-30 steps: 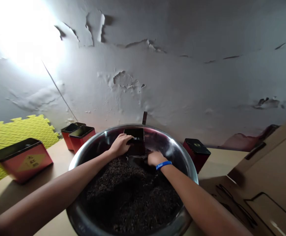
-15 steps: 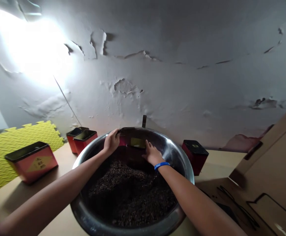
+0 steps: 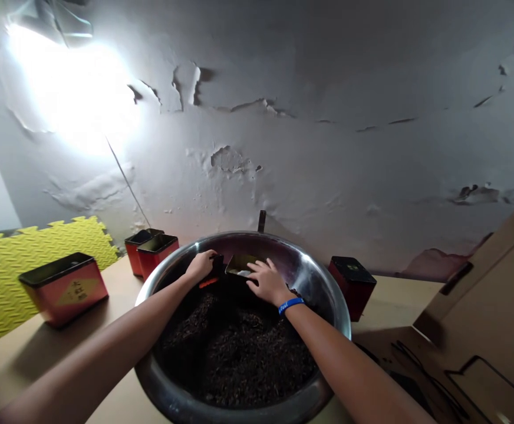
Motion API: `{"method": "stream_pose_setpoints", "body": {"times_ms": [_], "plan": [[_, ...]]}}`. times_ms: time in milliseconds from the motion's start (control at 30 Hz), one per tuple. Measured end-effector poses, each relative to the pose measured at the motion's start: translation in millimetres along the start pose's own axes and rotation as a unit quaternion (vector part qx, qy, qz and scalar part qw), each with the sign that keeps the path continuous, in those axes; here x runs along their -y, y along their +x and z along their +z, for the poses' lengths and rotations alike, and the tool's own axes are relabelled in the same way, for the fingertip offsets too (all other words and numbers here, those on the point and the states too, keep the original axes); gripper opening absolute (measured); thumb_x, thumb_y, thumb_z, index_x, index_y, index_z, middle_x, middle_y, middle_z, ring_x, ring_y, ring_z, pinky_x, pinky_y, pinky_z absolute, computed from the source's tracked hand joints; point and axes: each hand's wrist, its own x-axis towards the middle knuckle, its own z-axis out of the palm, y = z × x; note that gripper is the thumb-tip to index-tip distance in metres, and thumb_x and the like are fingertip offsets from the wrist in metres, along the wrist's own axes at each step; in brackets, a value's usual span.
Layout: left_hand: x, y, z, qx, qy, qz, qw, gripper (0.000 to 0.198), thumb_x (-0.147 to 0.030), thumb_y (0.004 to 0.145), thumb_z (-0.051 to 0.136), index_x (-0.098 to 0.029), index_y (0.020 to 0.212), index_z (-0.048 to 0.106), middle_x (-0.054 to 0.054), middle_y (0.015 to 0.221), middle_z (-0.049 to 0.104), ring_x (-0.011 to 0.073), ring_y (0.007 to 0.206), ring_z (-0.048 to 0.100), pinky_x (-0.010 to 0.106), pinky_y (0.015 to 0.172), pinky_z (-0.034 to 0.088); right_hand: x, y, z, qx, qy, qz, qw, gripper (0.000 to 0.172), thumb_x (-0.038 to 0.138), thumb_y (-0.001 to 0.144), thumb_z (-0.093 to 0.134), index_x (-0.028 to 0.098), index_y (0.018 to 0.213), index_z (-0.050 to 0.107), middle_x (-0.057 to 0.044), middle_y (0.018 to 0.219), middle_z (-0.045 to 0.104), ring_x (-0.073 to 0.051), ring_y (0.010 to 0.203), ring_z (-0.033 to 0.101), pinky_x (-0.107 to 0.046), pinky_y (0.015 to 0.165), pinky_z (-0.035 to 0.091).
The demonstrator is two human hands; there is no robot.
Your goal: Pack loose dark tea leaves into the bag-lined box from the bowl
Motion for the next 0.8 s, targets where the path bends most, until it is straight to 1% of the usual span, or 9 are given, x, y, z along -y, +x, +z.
{"method": "stream_pose_setpoints", "body": {"times_ms": [100,200,233,300,367,467,533,667,800], "plan": [[1,-1,-3.8,-0.051,0.025,0.015,0.998,0.040,-0.004,0.073,0.038,-0.017,0.108,0.052,0.011,0.102,0.058,0.0200,0.093,0.053,0.029,0.077,0.041,10,-1,-3,0.023,0.010,-0.035,0.999,0.027,0.033,0.079,0.045,0.028,0.099,0.062,-0.001,0.118,0.052,-0.020,0.106,0.046,-0.047,0.099,0.010],[-10,-3,-12.6,-0.126,0.050,0.035,0.990,0.042,-0.002,0.072,0.038,-0.017,0.109,0.051,0.011,0.105,0.055,0.0203,0.098,0.050,0.031,0.082,0.039,15,0,-4,0.035,0.007,-0.050,0.998,0.027,0.031,0.080,0.043,0.026,0.097,0.063,-0.003,0.114,0.056,-0.020,0.101,0.050,-0.046,0.096,0.016],[-16,-4,-16.1,-0.148,0.047,0.058,0.986,0.038,-0.004,0.074,0.038,-0.017,0.106,0.053,0.010,0.104,0.055,0.0201,0.098,0.050,0.031,0.083,0.039,16,0,-4,0.041,0.006,-0.055,0.998,0.027,0.030,0.080,0.043,0.025,0.098,0.062,-0.004,0.114,0.056,-0.021,0.101,0.050,-0.045,0.095,0.018],[-29,-7,-22.1,-0.177,0.024,0.132,0.975,0.029,-0.009,0.079,0.036,-0.018,0.099,0.055,0.008,0.099,0.056,0.0187,0.095,0.050,0.031,0.085,0.038,16,1,-3,0.054,0.003,-0.059,0.997,0.029,0.028,0.079,0.043,0.024,0.102,0.061,-0.005,0.114,0.056,-0.021,0.101,0.050,-0.044,0.093,0.021],[-42,-11,-24.9,-0.162,0.002,0.207,0.965,0.025,-0.013,0.081,0.037,-0.019,0.095,0.057,0.006,0.094,0.058,0.0172,0.093,0.051,0.030,0.084,0.039,15,3,-2,0.063,0.004,-0.054,0.997,0.032,0.028,0.079,0.045,0.023,0.106,0.059,-0.006,0.113,0.056,-0.022,0.100,0.051,-0.042,0.092,0.025],[-56,-20,-22.6,-0.089,-0.021,0.267,0.959,0.022,-0.018,0.082,0.039,-0.020,0.093,0.058,0.003,0.089,0.060,0.0153,0.087,0.054,0.026,0.079,0.041,12,6,-2,0.034,0.025,-0.036,0.998,0.039,0.029,0.079,0.043,0.017,0.115,0.053,-0.009,0.118,0.052,-0.022,0.106,0.048,-0.036,0.092,0.032],[-60,-24,-19.3,-0.051,-0.037,0.273,0.960,0.023,-0.022,0.083,0.039,-0.021,0.097,0.057,0.003,0.091,0.061,0.0147,0.085,0.056,0.024,0.077,0.041,10,8,-3,-0.018,0.048,-0.033,0.998,0.044,0.025,0.080,0.039,0.014,0.121,0.047,-0.009,0.124,0.046,-0.021,0.112,0.043,-0.033,0.095,0.033],[-62,-26,-15.4,-0.017,-0.058,0.246,0.967,0.026,-0.032,0.084,0.041,-0.022,0.102,0.056,0.002,0.094,0.062,0.0153,0.081,0.057,0.024,0.073,0.042,4,10,-7,-0.123,0.081,-0.027,0.989,0.048,0.014,0.080,0.030,0.013,0.128,0.037,-0.008,0.131,0.036,-0.017,0.120,0.033,-0.033,0.101,0.029],[-63,-23,-14.2,-0.021,-0.059,0.220,0.973,0.031,-0.035,0.078,0.051,-0.022,0.105,0.055,0.004,0.098,0.061,0.0170,0.083,0.057,0.024,0.074,0.041,-1,9,-10,-0.163,0.104,-0.006,0.981,0.054,0.009,0.080,0.027,0.014,0.134,0.026,-0.006,0.138,0.024,-0.016,0.125,0.025,-0.031,0.102,0.029]]}}
